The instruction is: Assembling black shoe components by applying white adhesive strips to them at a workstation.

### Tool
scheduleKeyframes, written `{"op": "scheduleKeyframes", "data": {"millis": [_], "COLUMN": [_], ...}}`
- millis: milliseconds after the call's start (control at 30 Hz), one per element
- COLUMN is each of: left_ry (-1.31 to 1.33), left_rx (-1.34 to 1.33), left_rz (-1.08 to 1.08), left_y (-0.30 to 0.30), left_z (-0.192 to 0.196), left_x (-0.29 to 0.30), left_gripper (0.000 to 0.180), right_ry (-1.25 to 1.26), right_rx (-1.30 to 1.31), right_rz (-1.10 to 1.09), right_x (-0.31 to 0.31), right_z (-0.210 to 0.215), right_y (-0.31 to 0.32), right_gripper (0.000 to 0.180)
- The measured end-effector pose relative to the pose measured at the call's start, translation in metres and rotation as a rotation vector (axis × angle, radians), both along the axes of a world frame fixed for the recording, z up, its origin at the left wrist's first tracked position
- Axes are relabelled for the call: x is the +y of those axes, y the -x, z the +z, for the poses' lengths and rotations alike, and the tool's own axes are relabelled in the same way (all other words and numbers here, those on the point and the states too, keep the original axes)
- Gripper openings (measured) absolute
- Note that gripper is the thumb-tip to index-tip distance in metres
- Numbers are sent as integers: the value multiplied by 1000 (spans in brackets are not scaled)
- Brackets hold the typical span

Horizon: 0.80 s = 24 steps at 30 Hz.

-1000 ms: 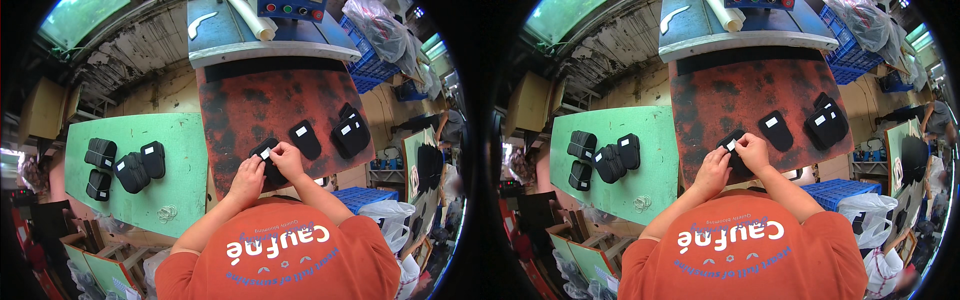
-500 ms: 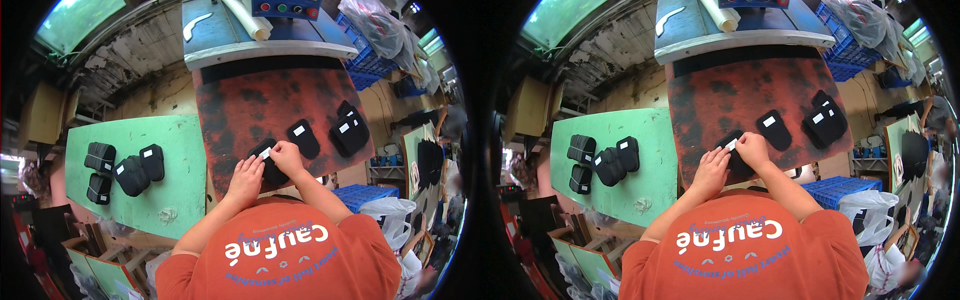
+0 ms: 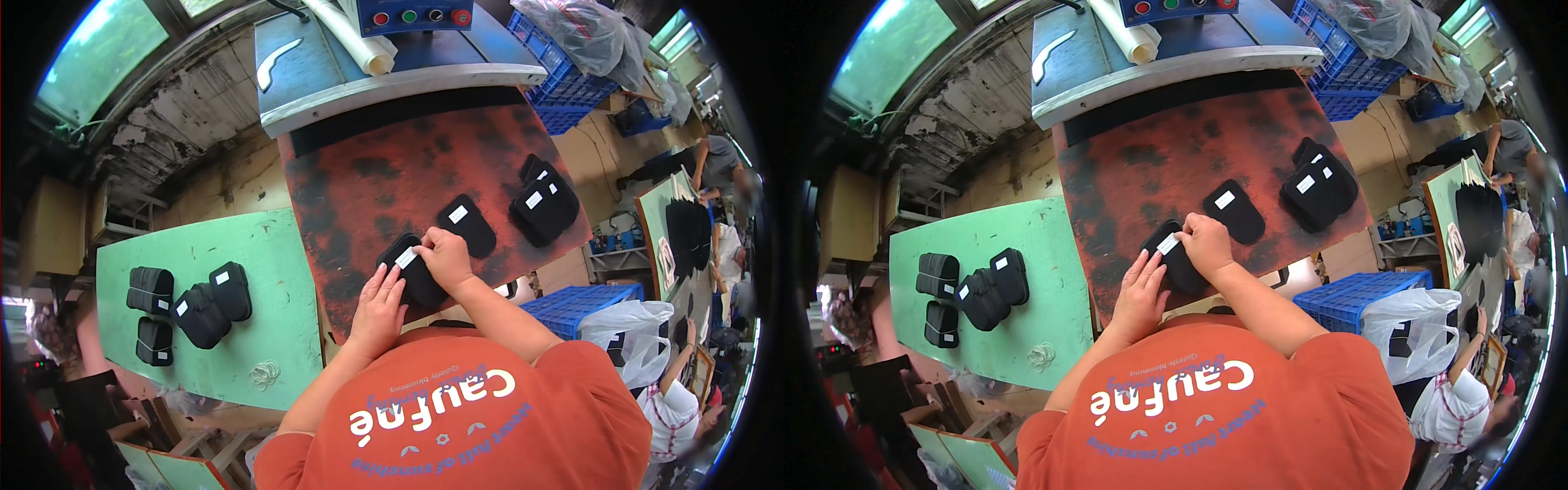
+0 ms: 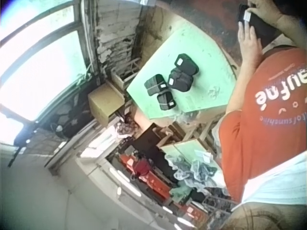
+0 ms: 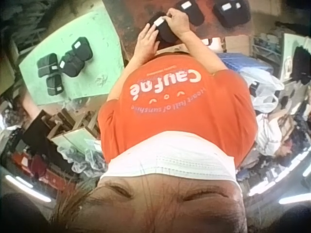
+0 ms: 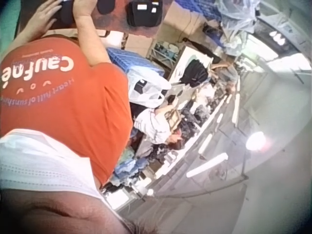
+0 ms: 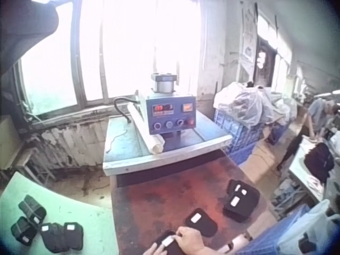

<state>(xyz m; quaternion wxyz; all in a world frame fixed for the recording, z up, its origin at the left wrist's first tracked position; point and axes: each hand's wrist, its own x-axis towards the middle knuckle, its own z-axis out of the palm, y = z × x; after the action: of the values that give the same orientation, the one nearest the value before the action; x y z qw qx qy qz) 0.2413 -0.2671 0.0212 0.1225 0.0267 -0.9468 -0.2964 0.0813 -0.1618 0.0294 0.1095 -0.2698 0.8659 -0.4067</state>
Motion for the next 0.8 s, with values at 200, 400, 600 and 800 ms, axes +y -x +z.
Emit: {"op": "scheduleKeyframes", "data": {"millis": [200,400,600,800], "left_ry": [41,56,-29,-6], "left_rx": [-41,-30,38,22], "left_rz": [-9,1,50,62], "left_y": [-2,-2,3,5], "left_z": [-3,-2,-6,-6], "left_x": [1,1,5,6], "left_gripper": [45,43,42,43], "right_ry": [45,-60,-142,-175], "right_rx": [-65,501,402,301], "right_rz": [-45,98,665,809], "right_x": [28,25,-24,-32], "right_z": [8,33,6,10], "right_y": [49,65,17,26], "right_gripper": [21,13,6,10]}}
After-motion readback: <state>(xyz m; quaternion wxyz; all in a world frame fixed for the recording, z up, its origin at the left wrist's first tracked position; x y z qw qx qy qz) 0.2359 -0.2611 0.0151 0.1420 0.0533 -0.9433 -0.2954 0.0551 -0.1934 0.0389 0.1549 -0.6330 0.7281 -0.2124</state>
